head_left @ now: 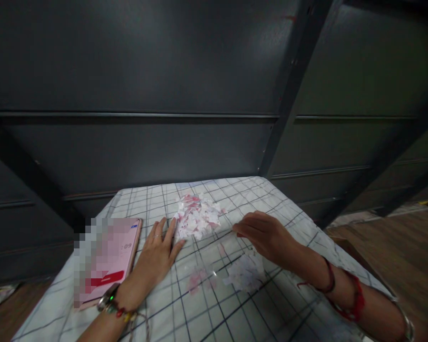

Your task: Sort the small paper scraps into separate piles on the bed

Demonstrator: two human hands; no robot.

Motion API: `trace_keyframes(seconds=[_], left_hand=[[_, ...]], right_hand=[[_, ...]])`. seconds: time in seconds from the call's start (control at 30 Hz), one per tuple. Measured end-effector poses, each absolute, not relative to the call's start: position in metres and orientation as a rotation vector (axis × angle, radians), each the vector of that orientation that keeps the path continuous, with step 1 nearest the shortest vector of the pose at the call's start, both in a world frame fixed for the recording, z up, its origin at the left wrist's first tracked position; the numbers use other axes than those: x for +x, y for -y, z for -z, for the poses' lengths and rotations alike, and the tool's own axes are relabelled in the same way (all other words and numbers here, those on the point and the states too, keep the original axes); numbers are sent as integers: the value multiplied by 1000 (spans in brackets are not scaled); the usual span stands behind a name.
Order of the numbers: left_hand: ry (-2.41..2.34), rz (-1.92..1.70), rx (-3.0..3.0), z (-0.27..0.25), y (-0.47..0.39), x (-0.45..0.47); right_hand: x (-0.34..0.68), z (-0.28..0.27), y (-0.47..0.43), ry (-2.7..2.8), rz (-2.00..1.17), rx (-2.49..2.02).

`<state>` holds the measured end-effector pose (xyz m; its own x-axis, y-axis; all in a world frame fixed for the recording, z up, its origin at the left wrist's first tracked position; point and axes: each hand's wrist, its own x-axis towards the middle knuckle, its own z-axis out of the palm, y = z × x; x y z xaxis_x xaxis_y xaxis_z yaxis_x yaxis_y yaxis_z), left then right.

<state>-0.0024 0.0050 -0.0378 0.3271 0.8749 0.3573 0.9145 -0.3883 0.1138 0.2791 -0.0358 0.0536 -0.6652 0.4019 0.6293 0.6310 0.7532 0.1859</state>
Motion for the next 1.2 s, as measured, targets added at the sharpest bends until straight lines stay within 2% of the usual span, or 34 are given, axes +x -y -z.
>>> trace_keyframes(seconds=[0.4,0.67,0.83,1.2], left_hand=[[1676,488,-2522,33,-4,-2],[1714,457,-2527,31,-3,-2],[1718,428,-2510,31,-3,0],[1703,446,-2516,31,-3,-1]], right_hand=[[278,-57,40,2410,556,-702],[326,-68,43,2419,678,-1020],[340,-70,51,2509,599,-971],[299,-72,48,2448,564,-761]])
